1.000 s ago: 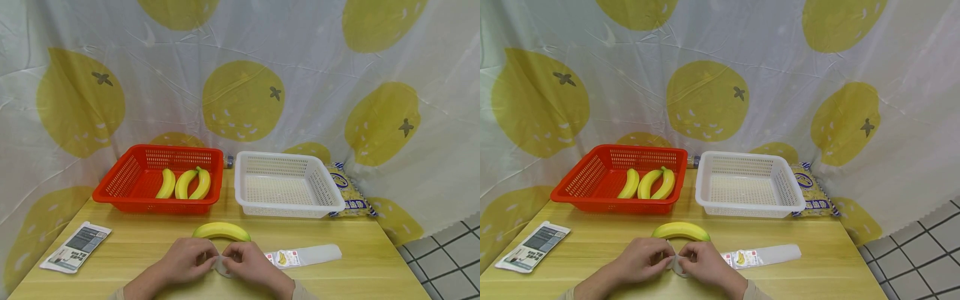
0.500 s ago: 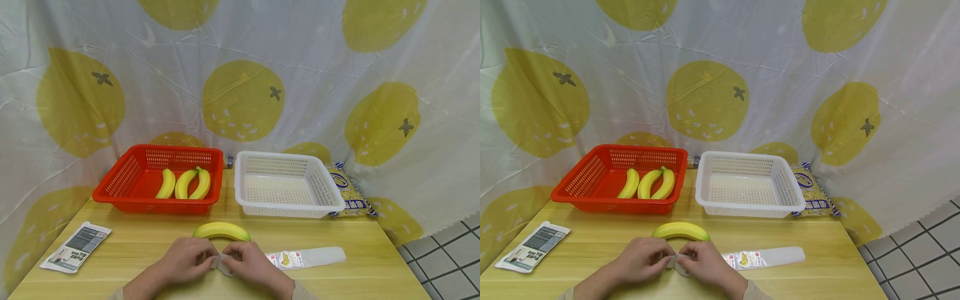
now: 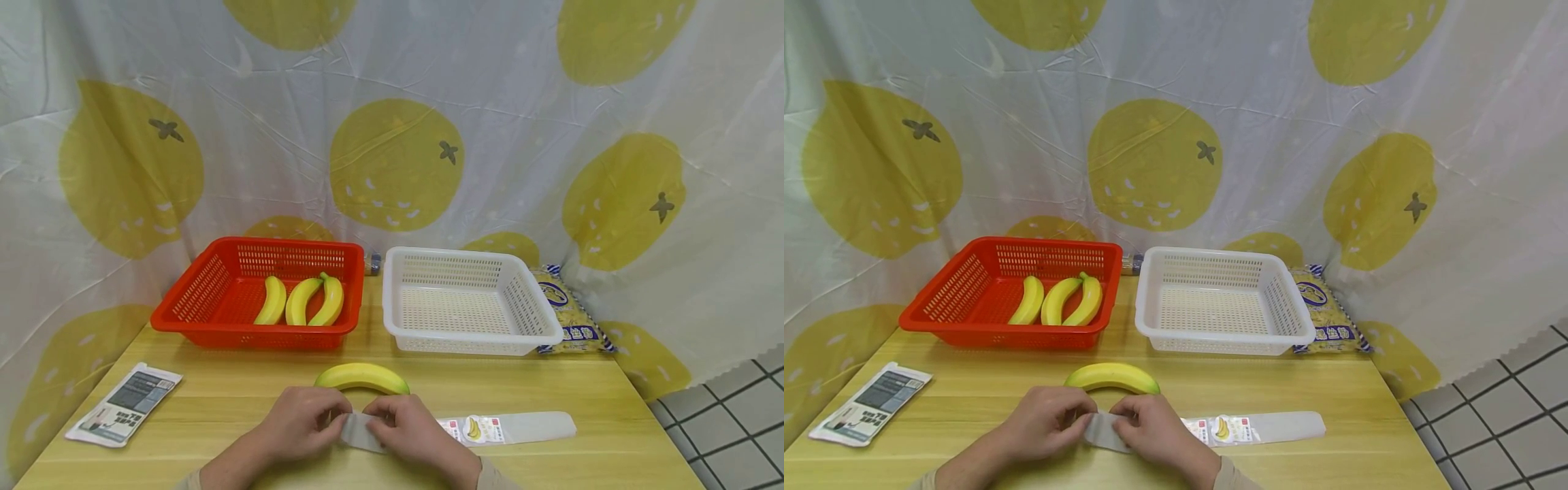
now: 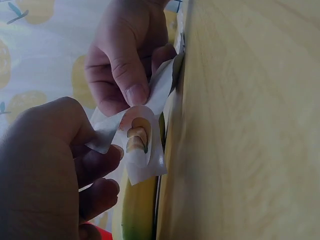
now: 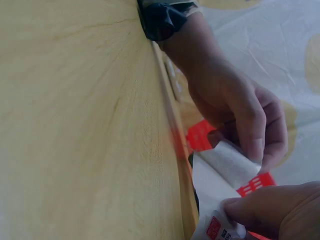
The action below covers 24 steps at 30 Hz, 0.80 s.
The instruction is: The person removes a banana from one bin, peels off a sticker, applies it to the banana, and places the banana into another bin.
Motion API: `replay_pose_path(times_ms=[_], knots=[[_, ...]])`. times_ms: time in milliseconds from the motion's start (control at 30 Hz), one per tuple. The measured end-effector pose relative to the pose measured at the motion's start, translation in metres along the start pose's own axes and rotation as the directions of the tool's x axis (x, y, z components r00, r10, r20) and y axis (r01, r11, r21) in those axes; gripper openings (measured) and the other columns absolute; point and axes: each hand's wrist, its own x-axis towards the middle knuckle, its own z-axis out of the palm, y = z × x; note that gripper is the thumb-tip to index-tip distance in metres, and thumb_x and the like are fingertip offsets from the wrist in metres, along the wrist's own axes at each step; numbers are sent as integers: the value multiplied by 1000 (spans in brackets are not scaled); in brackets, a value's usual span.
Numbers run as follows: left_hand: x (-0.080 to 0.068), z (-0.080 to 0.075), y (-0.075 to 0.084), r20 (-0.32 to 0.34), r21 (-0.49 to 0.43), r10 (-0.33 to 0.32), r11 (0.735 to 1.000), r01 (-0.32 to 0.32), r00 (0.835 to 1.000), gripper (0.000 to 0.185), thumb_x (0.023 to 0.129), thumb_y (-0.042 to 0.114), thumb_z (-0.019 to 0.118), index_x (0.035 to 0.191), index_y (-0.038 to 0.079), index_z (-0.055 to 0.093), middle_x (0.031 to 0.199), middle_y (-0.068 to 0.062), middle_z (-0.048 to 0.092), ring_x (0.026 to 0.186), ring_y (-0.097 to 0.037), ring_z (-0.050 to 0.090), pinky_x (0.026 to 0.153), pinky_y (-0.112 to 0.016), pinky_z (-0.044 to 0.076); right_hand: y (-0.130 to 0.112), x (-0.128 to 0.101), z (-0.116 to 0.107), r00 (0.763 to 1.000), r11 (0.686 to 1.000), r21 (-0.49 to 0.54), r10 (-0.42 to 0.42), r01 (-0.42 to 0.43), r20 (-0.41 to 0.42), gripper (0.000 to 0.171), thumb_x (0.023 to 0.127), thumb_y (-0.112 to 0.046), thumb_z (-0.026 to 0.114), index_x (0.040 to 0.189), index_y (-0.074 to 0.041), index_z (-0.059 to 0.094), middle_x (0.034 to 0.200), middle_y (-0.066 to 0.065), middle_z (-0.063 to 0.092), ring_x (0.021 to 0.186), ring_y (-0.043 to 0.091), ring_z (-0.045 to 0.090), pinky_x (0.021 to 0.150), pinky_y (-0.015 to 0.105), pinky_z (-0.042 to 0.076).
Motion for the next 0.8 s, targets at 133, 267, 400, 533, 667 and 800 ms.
replay_pose_path(times_ms=[133,267,400,533,667,800], knots=[[-1,0,0,-6,-18,-12,1000,12,1000,25,82,9,78,95,29,70,75,22,59,63,9,46,58,-2,34,-1,0,0,1000,1000,-29,1,-1,8,10,96,-13,70,101,-13,79,76,-15,67,59,-6,55,55,18,50],[0,-1,-1,-23,-42,-13,999,12,1000,26,82,7,76,97,28,70,75,20,60,63,8,47,58,-3,37,1,1,-1,1000,996,-90,-15,17,18,11,96,-15,70,102,-13,79,83,-15,69,64,-7,55,59,16,50],[1,-2,-2,-72,-61,22,998,-27,997,26,82,5,76,97,25,71,73,19,58,61,8,46,58,-3,37,4,1,-1,999,986,-156,-47,50,23,13,96,-17,71,105,-14,80,89,-14,71,70,-7,54,64,15,50],[2,-2,-2,-132,-68,55,996,-64,990,23,83,4,76,97,21,72,69,17,55,60,8,44,57,-3,36,5,1,-2,997,973,-217,-77,79,19,10,94,-16,74,101,-13,80,86,-14,67,72,-7,51,64,14,47],[2,-2,-2,-177,-61,51,996,-63,983,23,82,3,76,97,19,72,69,18,54,61,10,43,55,-3,36,4,1,-2,995,964,-247,-95,94,11,4,92,-16,75,89,-15,78,77,-14,55,66,-5,44,57,13,42],[2,-1,-3,-240,-61,35,997,-52,970,28,78,-3,75,98,17,74,73,17,61,62,9,49,54,-6,41,3,-1,-2,996,974,-208,-93,90,-4,6,94,-17,73,93,-14,77,84,-13,58,67,-5,48,58,15,45]])
